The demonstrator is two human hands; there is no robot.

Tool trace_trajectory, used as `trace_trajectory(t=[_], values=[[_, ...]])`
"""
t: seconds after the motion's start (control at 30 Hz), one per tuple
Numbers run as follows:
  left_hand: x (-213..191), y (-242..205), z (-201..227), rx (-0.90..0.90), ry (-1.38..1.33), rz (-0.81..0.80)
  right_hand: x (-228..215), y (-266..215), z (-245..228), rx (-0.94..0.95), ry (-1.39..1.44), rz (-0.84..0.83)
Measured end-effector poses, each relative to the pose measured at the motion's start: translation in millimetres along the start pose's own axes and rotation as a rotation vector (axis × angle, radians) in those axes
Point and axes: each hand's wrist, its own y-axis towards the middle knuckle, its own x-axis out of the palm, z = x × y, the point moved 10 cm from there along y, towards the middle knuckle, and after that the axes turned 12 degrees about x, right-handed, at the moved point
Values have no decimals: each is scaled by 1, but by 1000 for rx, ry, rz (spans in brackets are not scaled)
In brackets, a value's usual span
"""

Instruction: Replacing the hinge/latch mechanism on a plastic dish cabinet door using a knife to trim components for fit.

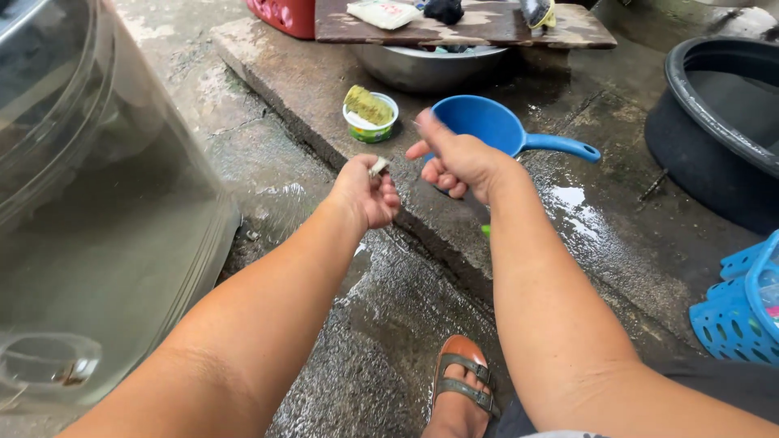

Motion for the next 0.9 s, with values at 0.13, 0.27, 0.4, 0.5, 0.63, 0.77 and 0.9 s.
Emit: trace_trajectory(t=[0.13, 0.27, 0.4, 0.5, 0.63, 0.77, 0.9], values=[[48, -20, 26, 115, 8, -64, -32, 32, 0, -130, 137, 62], [59, -64, 52, 188, -226, -40, -18, 63, 8, -201, 211, -19], [33, -99, 71, 188, -326, -52, 25, 68, -1, -326, 323, -213], [9, -130, 86, 219, -308, -53, 67, 32, -26, -401, 98, -183], [-30, -164, 116, 306, -292, -25, 129, -12, -59, -439, -165, -232], [-71, -206, 148, 450, -164, 17, 186, -39, -69, -551, -322, -378], [-102, -248, 173, 629, -129, 53, 233, -82, -70, -714, -363, -485]])
